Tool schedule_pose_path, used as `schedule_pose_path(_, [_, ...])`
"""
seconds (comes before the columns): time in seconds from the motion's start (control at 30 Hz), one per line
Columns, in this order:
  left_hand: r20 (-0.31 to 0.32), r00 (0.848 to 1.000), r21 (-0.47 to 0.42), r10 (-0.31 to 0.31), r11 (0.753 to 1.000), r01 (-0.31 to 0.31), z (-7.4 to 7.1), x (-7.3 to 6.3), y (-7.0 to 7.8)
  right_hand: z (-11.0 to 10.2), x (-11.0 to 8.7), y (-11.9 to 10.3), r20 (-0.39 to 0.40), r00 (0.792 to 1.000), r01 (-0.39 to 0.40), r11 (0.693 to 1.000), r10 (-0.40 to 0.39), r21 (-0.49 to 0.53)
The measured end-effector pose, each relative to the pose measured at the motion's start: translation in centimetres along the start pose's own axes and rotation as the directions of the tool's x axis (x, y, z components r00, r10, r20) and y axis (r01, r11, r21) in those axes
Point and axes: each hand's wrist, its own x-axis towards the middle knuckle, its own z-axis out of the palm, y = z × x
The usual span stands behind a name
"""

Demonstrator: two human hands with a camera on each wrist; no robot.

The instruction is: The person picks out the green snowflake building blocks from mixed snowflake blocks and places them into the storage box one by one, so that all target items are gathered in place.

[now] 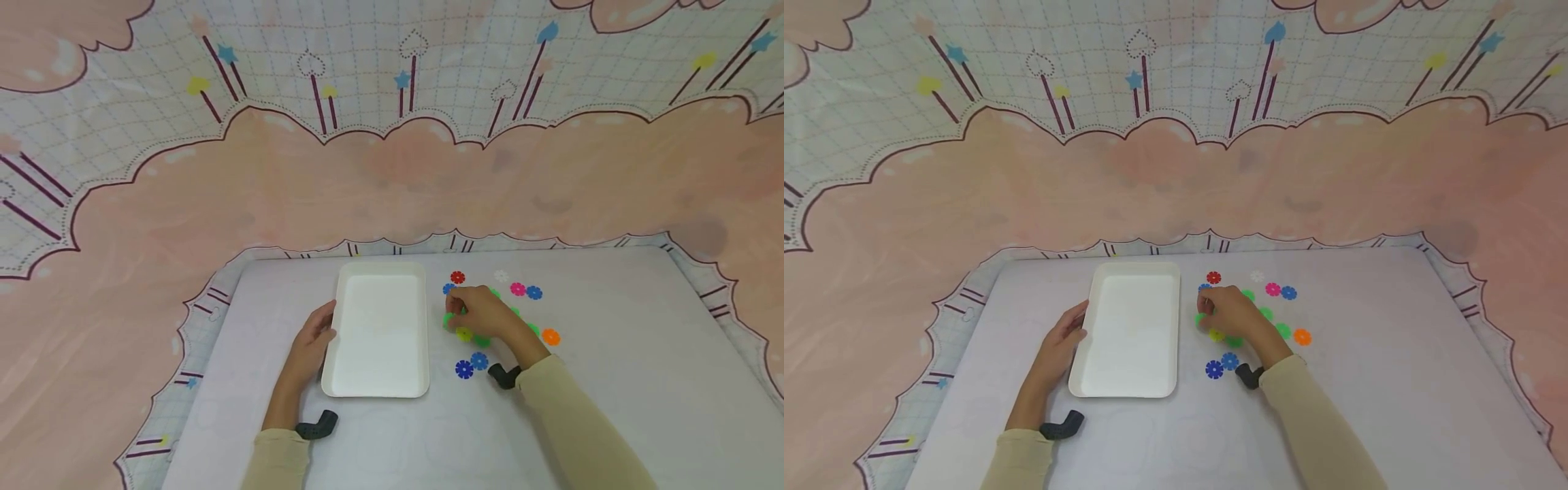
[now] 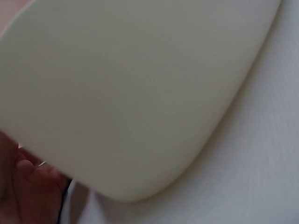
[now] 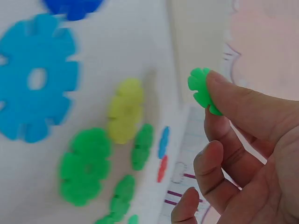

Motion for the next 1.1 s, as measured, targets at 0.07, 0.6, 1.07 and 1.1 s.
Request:
schedule_pose_path(0.07, [-0.004, 1.000, 0.004, 0.004, 1.000, -0.004, -0.1, 0.0, 0.0, -0.5, 0.0, -0.1, -0.019, 1.000, 0.007, 1.000, -0.006, 0.021])
schedule_pose_path(0.6, [0.004, 1.000, 0.012, 0.022, 1.000, -0.022, -0.2, -0.2, 0.4, -0.8, 1.5, -2.3, -0.248, 0.969, 0.085, 0.953, -0.010, 0.292])
schedule_pose_path(1.07, [0.044, 0.997, 0.023, 0.066, 0.997, -0.067, -0.2, -0.2, -0.2, 2.1, 4.4, -6.4, -0.116, 0.974, -0.061, 0.713, 0.197, 0.699])
schedule_pose_path(1.1, [0.047, 0.997, 0.018, 0.069, 0.997, -0.070, -0.3, -0.1, -0.2, 2.3, 4.6, -6.6, -0.106, 0.973, -0.070, 0.703, 0.203, 0.708])
